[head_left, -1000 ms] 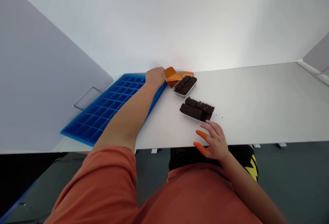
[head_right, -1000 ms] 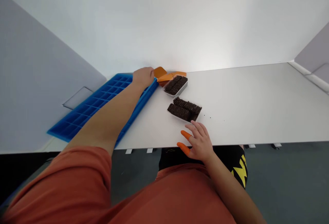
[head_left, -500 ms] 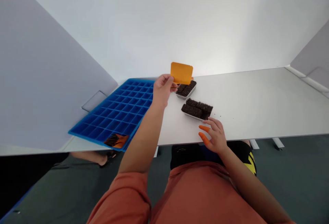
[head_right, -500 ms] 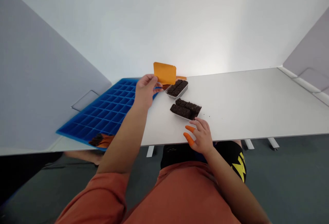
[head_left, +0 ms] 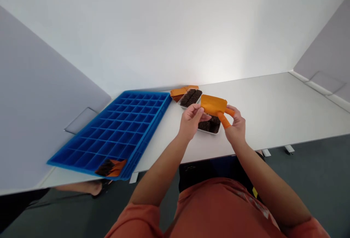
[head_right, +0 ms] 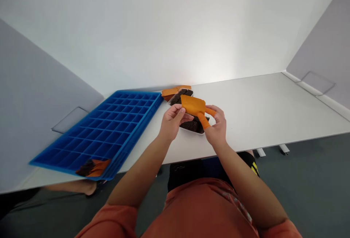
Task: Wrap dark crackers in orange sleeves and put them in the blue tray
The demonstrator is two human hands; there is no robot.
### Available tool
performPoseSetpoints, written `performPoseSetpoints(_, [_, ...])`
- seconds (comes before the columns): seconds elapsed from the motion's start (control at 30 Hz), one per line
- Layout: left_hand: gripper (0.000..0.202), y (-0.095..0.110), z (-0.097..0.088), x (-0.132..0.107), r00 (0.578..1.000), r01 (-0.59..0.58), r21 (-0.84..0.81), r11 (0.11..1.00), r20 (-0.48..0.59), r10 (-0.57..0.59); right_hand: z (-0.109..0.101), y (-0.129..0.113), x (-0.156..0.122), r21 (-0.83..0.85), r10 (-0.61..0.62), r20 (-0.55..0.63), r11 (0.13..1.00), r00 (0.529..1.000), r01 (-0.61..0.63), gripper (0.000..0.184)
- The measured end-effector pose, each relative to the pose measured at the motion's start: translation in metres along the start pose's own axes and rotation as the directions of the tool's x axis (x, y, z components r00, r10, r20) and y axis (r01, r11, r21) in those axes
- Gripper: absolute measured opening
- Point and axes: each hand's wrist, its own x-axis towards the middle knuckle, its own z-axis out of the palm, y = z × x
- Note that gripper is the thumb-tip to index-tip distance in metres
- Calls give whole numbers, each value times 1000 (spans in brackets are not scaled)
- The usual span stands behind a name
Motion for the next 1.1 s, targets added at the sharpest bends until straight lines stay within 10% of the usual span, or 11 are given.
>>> performPoseSetpoints(0.17, [46,-22,1,7,992,-117,164,979,-34,124,12,7,7,119,212,-30,971,977,-207,21])
performPoseSetpoints(0.27, [37,-27,-5,9,891,-362,478,801,-77,448,12,9,6,53,180,-29,983,983,-178,18])
performPoseSetpoints(0.37, [65,-19,-14,13,712,-621,653,433,240,659,10,8,4,9,137,19,990,990,-137,19])
performPoseSetpoints(0.47, [94,-2,-19,21,650,-725,649,231,534,541,9,3,4,7,147,84,989,985,-148,24])
performPoseSetpoints(0.63, [101,6,-12,24,699,-714,614,337,605,381,10,-7,6,27,166,105,985,981,-169,33])
performPoseSetpoints(0.8, [67,-6,-10,16,687,-719,480,503,601,408,15,-12,3,89,247,272,956,930,-280,50])
performPoseSetpoints(0.97, [48,-12,-24,15,723,-687,517,510,557,410,16,-12,0,183,208,408,935,889,-303,37])
performPoseSetpoints(1.1, [39,-22,-33,16,669,-741,522,422,531,519,16,-12,-4,153,148,430,960,891,-234,22])
